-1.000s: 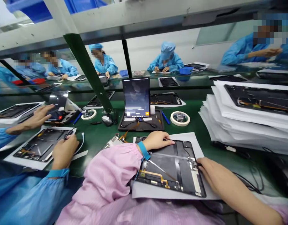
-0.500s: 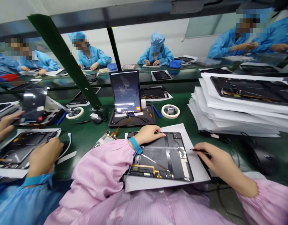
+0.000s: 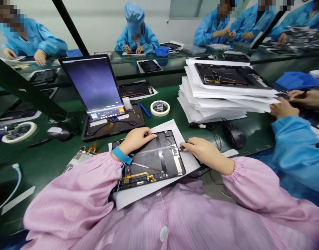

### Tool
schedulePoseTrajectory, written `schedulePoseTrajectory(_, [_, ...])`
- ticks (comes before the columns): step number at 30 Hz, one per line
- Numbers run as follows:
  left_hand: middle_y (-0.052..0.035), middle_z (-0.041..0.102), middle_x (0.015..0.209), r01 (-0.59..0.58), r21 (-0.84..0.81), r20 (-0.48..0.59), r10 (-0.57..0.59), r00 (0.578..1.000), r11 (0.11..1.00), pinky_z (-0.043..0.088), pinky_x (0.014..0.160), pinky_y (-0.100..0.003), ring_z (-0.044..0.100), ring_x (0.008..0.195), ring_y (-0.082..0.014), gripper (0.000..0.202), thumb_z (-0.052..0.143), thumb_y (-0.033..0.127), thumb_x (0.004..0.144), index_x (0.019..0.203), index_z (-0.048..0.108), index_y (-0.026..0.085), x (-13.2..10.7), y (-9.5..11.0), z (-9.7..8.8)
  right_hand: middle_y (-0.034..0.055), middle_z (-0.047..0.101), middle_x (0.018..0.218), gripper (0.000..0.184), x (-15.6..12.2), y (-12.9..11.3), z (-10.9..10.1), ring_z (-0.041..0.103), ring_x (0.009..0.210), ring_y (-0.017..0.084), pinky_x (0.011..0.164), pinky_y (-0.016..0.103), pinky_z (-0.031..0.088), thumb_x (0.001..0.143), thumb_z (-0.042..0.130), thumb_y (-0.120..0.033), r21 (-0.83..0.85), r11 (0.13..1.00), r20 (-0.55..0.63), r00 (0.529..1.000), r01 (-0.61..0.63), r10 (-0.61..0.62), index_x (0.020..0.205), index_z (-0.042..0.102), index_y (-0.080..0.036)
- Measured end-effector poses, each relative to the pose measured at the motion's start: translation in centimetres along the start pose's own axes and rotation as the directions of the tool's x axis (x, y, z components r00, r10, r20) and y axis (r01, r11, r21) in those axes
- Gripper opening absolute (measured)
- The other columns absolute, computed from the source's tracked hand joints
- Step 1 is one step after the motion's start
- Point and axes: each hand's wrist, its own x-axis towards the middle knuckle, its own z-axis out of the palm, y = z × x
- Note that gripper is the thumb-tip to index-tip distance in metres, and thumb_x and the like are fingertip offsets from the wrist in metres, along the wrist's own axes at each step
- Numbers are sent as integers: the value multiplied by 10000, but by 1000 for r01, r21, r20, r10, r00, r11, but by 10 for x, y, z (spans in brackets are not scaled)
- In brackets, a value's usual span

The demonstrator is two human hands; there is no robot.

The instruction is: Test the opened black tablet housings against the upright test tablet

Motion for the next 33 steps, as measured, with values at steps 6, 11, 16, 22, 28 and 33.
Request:
schedulePoseTrajectory(6, [-17,676,803,-2,18,3,2,1000,1000,339,602,-271,586,725,-187,391,489,562,859,773,620,204,0,1,1,33,540,729,214,1,-2,4,473,655,154,599,286,322,965,460,-219,-60,998,-34,999,22,-24,1068,632,-145])
schedulePoseTrajectory(11, [-26,679,804,-14,26,6,14,1000,1000,350,606,-273,593,728,-192,380,476,542,871,779,618,201,0,1,1,41,545,705,262,1,-7,9,481,652,167,604,302,341,984,416,-235,-95,995,-110,993,41,-52,1062,631,-107])
schedulePoseTrajectory(16, [-34,678,801,-13,32,3,13,1000,999,366,616,-280,601,730,-199,389,464,546,874,787,620,200,0,2,0,38,561,686,283,1,-8,18,485,642,160,609,299,353,993,399,-240,-69,997,-163,986,28,-39,1061,642,-111])
schedulePoseTrajectory(22, [-41,680,814,-5,15,27,4,1000,1000,390,627,-280,607,736,-199,388,452,533,886,788,614,195,-1,5,-4,47,600,725,274,1,-10,20,525,683,164,646,295,376,988,414,-252,54,998,-155,988,-17,25,1043,650,-123])
schedulePoseTrajectory(28, [-71,686,972,-34,42,63,32,998,999,444,730,-296,624,861,-225,368,538,526,856,958,624,183,-8,9,-8,71,628,794,284,-3,-4,21,531,788,201,757,342,375,982,404,-258,122,990,-200,975,-75,99,1021,654,-131])
schedulePoseTrajectory(33, [-127,627,1161,-135,34,-23,136,990,990,450,920,-339,578,1065,-250,447,679,457,779,1098,606,152,-11,13,-23,60,649,881,334,-3,12,38,549,849,208,804,361,379,983,396,-367,171,980,-219,966,-102,139,1096,644,-173])
